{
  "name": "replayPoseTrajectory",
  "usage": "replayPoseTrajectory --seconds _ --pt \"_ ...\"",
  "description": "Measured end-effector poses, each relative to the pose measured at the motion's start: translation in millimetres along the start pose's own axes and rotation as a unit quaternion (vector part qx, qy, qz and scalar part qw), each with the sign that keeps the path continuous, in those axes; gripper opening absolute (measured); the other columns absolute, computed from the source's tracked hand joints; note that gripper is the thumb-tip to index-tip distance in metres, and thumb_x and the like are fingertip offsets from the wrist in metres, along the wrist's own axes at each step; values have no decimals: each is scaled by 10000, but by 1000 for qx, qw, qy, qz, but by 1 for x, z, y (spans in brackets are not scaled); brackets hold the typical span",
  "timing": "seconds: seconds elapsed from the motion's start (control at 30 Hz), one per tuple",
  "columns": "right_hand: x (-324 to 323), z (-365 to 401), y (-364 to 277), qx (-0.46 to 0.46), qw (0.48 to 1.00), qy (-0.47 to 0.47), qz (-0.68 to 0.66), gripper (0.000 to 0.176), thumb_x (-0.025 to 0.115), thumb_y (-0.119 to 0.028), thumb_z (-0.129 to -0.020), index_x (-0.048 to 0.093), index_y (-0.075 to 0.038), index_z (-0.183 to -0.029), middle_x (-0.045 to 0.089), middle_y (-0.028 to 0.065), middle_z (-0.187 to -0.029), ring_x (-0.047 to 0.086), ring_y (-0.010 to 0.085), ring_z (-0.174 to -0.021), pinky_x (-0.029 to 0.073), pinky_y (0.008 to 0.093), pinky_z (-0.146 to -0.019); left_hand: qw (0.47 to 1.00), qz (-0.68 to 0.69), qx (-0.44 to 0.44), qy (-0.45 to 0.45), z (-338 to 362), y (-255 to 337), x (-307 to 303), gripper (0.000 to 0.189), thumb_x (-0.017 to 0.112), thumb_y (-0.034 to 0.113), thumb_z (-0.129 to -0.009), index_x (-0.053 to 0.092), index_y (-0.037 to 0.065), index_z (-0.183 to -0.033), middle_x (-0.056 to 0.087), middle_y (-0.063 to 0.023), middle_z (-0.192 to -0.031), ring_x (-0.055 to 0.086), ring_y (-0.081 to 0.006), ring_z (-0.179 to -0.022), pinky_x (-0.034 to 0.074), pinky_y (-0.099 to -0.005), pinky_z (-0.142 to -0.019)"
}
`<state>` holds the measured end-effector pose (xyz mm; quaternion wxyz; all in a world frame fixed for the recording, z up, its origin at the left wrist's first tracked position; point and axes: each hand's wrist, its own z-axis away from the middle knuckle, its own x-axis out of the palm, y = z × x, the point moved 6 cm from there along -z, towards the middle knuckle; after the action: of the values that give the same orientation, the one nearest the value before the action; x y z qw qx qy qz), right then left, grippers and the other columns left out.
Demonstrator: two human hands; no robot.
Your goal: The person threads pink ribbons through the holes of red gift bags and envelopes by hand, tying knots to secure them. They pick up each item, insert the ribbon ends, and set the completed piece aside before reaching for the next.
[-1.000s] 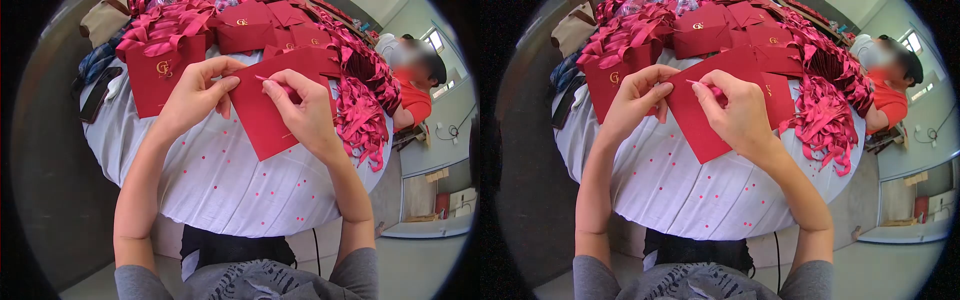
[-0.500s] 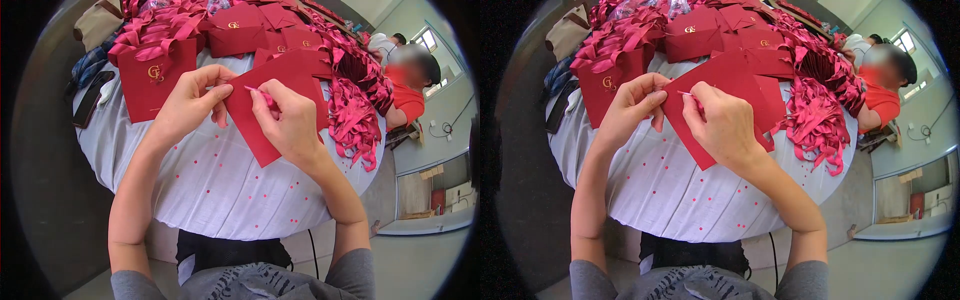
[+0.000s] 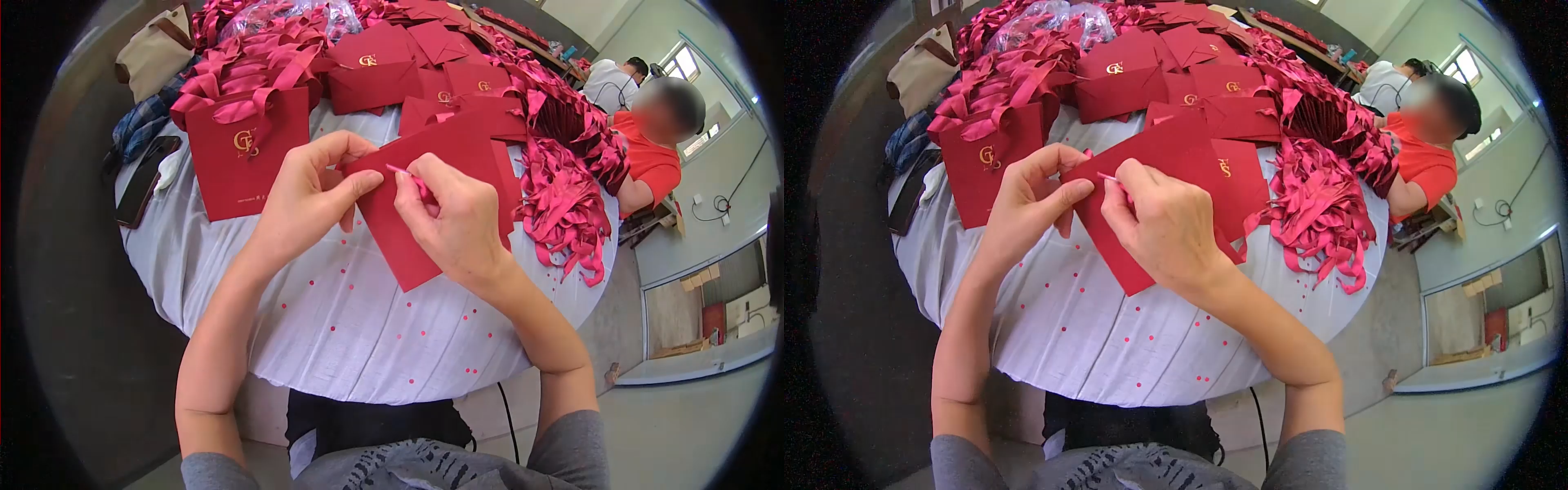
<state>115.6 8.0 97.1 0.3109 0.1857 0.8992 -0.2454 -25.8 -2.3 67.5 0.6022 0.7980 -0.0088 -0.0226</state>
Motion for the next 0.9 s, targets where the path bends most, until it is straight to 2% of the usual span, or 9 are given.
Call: replayPoseTrajectory --seconds 0.2,0.33,0.4,0.53,0.63,0.7,0.77,0.8,0.9 --pt "-1 3 -12 -35 998 18 56 195 620 -100 -797 469 -53 -684 542 98 -583 577 271 -519 449 374 -454 998 -45 27 40 7 6 5 136 611 10 -831 582 -24 -960 625 -18 -779 485 -11 -509 363 -188 -403" --pt "-3 2 -11 -4 1000 -6 20 187 611 -100 -800 477 -40 -685 548 118 -586 575 296 -518 450 386 -457 984 -133 103 66 10 12 5 104 608 -23 -797 596 -22 -901 609 -16 -725 449 -12 -504 339 -200 -435" --pt "-2 3 -7 53 998 -29 -35 180 601 -99 -809 486 -26 -689 552 136 -596 566 323 -520 446 400 -468 964 -190 166 85 15 19 7 141 612 -39 -778 593 -19 -917 604 -41 -731 465 -33 -496 348 -205 -432" --pt "3 4 -2 136 980 -74 -127 167 567 -110 -840 519 2 -726 567 179 -634 577 352 -559 431 427 -505 941 -242 227 65 22 31 18 220 618 -53 -759 600 -13 -975 626 -100 -809 571 -146 -551 437 -254 -474" --pt "6 4 4 161 965 -83 -191 161 539 -114 -863 535 6 -757 571 194 -655 589 363 -601 434 430 -527 947 -238 208 61 21 29 18 227 609 -53 -766 603 -10 -989 633 -115 -832 603 -176 -601 467 -265 -513" --pt "5 3 5 147 966 -85 -197 159 529 -123 -886 540 4 -792 583 193 -681 594 370 -638 445 428 -550 948 -238 200 62 19 29 15 225 604 -54 -770 604 -8 -990 633 -119 -838 609 -183 -610 472 -268 -523" --pt "-1 2 1 98 979 -122 -132 164 554 -150 -891 540 -2 -822 592 180 -711 591 365 -649 452 428 -562 935 -257 237 59 19 33 14 224 601 -52 -776 605 -4 -994 636 -132 -845 627 -228 -642 487 -292 -551" --pt "-10 0 -6 38 994 -59 -82 169 595 -172 -875 541 -16 -840 592 148 -720 588 352 -649 463 417 -570 935 -258 235 60 19 35 13 224 601 -52 -776 605 -4 -994 636 -132 -845 627 -228 -642 487 -292 -551" --pt "-29 -1 -19 9 999 28 -14 227 704 -133 -772 561 -57 -932 547 111 -868 596 301 -730 469 388 -567 925 -291 239 46 21 43 12 237 615 -42 -754 608 4 -987 636 -142 -837 629 -292 -678 493 -326 -576"
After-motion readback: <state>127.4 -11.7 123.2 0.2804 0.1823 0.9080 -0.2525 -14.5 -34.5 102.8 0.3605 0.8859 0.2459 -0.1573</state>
